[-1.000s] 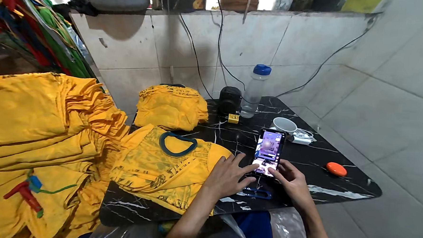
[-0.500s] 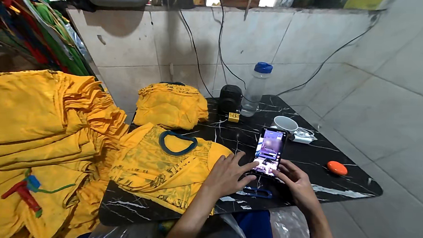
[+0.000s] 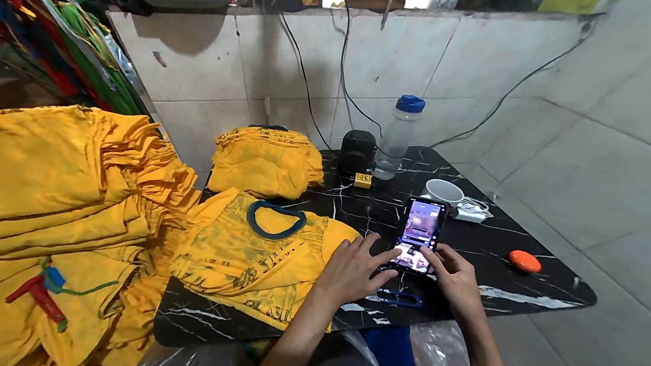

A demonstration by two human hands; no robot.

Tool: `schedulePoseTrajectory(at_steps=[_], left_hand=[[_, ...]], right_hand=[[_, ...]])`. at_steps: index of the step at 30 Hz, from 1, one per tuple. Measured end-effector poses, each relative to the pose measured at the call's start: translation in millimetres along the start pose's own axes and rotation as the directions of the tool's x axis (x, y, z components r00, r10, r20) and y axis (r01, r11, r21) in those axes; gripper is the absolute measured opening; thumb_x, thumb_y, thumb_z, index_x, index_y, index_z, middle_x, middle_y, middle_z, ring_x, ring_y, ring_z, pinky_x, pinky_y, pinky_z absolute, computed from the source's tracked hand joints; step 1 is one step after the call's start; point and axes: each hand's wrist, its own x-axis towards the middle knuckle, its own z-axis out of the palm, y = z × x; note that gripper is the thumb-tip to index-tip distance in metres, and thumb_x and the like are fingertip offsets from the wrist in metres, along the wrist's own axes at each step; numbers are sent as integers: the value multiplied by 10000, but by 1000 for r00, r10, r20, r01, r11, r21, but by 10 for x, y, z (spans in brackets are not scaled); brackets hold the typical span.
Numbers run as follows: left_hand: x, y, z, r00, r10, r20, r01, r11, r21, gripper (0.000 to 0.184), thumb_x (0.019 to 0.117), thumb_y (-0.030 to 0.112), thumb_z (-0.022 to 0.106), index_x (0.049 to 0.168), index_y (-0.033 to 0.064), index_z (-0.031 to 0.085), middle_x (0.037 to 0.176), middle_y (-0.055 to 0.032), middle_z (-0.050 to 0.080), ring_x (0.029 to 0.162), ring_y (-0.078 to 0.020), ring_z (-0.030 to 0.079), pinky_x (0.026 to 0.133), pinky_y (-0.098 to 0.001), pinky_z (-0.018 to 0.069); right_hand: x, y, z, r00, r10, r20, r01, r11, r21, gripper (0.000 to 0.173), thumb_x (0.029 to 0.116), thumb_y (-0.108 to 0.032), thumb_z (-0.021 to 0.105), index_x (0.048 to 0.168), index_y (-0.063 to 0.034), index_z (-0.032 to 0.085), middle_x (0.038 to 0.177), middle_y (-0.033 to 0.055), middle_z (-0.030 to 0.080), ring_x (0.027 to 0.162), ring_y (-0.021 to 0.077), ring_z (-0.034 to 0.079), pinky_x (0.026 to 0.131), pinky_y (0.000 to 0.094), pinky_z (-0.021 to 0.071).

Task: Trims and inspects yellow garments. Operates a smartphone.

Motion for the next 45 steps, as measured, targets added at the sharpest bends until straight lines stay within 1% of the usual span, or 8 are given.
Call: schedulePoseTrajectory(at_steps=[5,10,27,32,35,39,42,45], left_hand=[[6,2,2,1000,-9,-10,9,1000,-19,451,1053,560,431,1444,391,580,1496,-82,521,1180,-241,615,886,-434,539],[3,2,0,1000,-4,-6,4,1000,-12,454,1058,556,420,1445,381,581,1485,-84,527,1165,-235,618,877,-421,540],[7,4,10,1000,-6,-11,6,1000,-15,463,1056,566,415,1428,362,600,1467,-68,538,1150,-215,617,869,-399,534],[7,-7,26,1000,4,-23,-5,1000,-24,461,1053,564,430,1423,354,607,1475,-70,538,1164,-219,621,884,-413,539],[11,-9,25,1000,0,-22,-1,999,-33,455,1051,560,440,1420,354,609,1471,-70,544,1178,-218,620,899,-420,540],[7,-10,29,1000,-12,-10,12,999,-35,457,1055,565,421,1422,364,605,1484,-64,535,1190,-211,616,912,-419,537],[10,-7,30,1000,-8,-11,7,1000,-23,458,1055,568,417,1416,363,609,1479,-65,541,1166,-209,625,892,-412,539],[0,-16,38,1000,0,-21,0,1000,-9,457,1054,574,416,1410,368,613,1467,-58,546,1154,-197,625,880,-401,539]], right_hand=[[17,28,74,998,-22,-63,20,999,-29,216,995,-256,653,1054,-53,695,826,9,692,682,64,638,643,256,553],[18,54,64,998,-24,-56,26,999,26,205,997,-241,654,1068,-55,704,825,9,705,660,71,636,614,241,543],[10,66,80,999,-29,-43,31,999,43,191,945,-213,721,1071,-70,709,892,19,743,766,91,704,701,265,595],[2,31,77,999,-19,-44,21,999,44,181,948,-218,716,1052,-71,697,855,11,725,729,79,684,670,258,582],[-7,38,-25,999,10,40,-14,996,89,253,959,-222,692,1152,-59,682,969,42,739,825,124,710,749,300,605],[-7,86,-261,971,-18,238,-12,992,123,444,893,-190,714,1314,-71,640,1125,87,739,987,208,725,865,348,614],[-13,114,-284,967,-26,255,-11,990,142,472,861,-133,723,1320,-64,636,1127,99,740,976,216,728,862,350,616],[-14,121,-269,973,-12,232,-18,992,128,448,878,-193,729,1299,-63,653,1104,87,746,957,205,729,844,342,615]])
